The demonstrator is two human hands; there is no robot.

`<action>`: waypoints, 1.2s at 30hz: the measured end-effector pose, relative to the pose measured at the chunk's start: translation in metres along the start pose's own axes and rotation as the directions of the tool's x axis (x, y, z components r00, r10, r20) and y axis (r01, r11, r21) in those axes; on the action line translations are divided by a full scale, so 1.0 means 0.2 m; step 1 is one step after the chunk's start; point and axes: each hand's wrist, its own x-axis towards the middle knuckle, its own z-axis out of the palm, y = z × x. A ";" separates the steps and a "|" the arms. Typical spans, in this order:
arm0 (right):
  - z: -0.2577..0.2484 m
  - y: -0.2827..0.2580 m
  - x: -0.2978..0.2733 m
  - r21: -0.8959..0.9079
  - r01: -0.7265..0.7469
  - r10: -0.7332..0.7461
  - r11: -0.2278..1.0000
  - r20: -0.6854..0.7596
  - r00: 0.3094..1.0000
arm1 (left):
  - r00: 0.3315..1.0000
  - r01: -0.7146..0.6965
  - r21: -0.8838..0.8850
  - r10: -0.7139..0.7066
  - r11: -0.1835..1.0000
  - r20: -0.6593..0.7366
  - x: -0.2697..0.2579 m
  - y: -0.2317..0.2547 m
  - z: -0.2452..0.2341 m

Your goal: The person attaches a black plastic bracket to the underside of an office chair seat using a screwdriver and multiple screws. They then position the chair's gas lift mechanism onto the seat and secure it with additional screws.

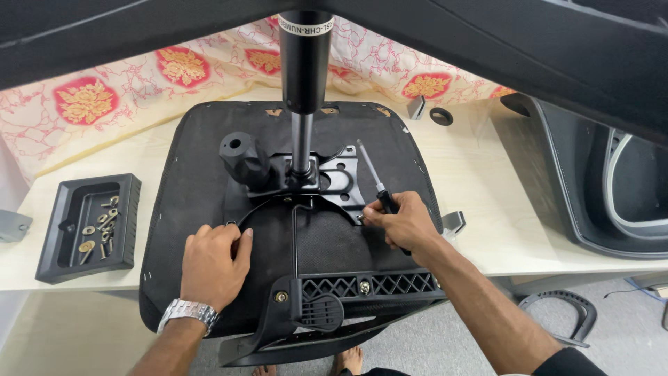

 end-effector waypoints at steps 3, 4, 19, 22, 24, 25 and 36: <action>0.02 -0.02 0.01 -0.253 0.157 -0.167 0.955 -0.019 0.986 | 1.000 0.009 0.051 -0.009 0.999 0.005 0.00 0.00 0.03; 0.02 -0.04 0.01 -0.299 0.141 -0.155 0.944 -0.021 0.988 | 0.999 0.030 0.070 -0.032 0.997 0.023 0.00 0.00 0.03; 0.08 -0.17 -0.02 -0.616 0.243 -0.289 0.749 0.027 0.957 | 0.998 0.060 0.074 -0.061 0.995 0.010 0.01 0.02 0.02; 0.05 -0.19 -0.01 -0.616 0.212 -0.231 0.759 0.049 0.972 | 0.998 0.063 0.082 -0.065 0.995 0.022 0.01 0.02 0.02; 0.03 -0.18 -0.02 -0.643 0.237 -0.244 0.728 0.080 0.966 | 0.999 0.051 0.077 -0.052 0.996 0.004 0.01 0.02 0.02; 0.02 -0.18 -0.02 -0.641 0.244 -0.248 0.728 0.086 0.965 | 0.999 0.043 0.073 -0.043 0.996 -0.005 0.01 0.01 0.02; 0.00 -0.13 0.06 -0.569 0.152 -0.158 0.808 0.039 0.987 | 0.905 0.424 -0.198 -0.405 0.884 0.130 0.09 0.08 -0.06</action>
